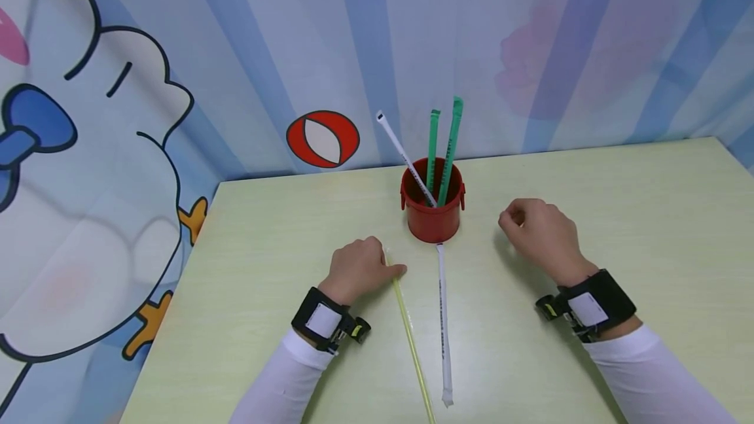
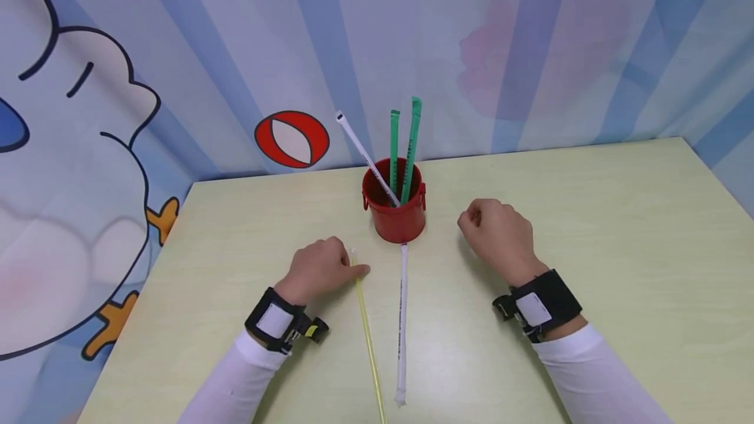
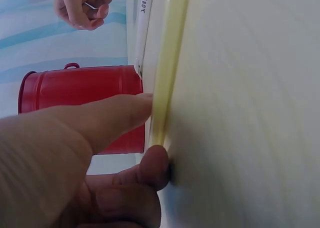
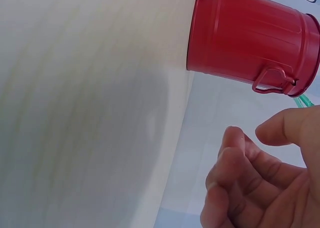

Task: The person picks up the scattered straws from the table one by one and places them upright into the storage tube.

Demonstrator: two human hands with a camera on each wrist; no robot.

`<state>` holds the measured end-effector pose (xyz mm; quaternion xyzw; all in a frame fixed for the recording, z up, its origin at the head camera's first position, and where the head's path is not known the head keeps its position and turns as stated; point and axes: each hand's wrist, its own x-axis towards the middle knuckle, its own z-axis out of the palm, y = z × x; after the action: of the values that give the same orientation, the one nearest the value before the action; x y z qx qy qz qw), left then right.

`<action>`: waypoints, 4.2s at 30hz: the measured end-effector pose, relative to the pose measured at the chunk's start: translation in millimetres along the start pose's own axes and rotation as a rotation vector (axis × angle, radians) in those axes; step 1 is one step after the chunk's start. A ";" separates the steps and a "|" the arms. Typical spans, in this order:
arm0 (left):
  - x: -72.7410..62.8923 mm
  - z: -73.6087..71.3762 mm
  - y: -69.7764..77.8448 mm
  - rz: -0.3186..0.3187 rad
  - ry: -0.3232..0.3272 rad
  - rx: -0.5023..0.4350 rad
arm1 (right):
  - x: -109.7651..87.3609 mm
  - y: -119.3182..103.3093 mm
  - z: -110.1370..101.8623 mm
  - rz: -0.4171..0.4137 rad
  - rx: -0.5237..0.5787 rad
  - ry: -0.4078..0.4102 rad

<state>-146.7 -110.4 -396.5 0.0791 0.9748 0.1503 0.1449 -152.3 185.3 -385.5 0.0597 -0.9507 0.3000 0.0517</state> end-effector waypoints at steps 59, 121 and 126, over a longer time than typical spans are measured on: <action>-4.2 -54.9 -23.7 0.024 0.372 -0.272 | -2.7 -5.5 6.5 -0.015 0.013 0.005; -12.0 -117.9 3.7 0.324 1.127 -0.541 | -4.7 -5.8 8.3 0.006 0.007 -0.017; -8.3 -113.3 5.8 0.306 1.049 -0.496 | -4.5 -6.2 9.1 0.000 0.009 -0.017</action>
<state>-172.9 -137.2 -289.1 0.0978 0.8296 0.4113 -0.3647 -147.5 175.4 -390.0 0.0623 -0.9498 0.3036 0.0435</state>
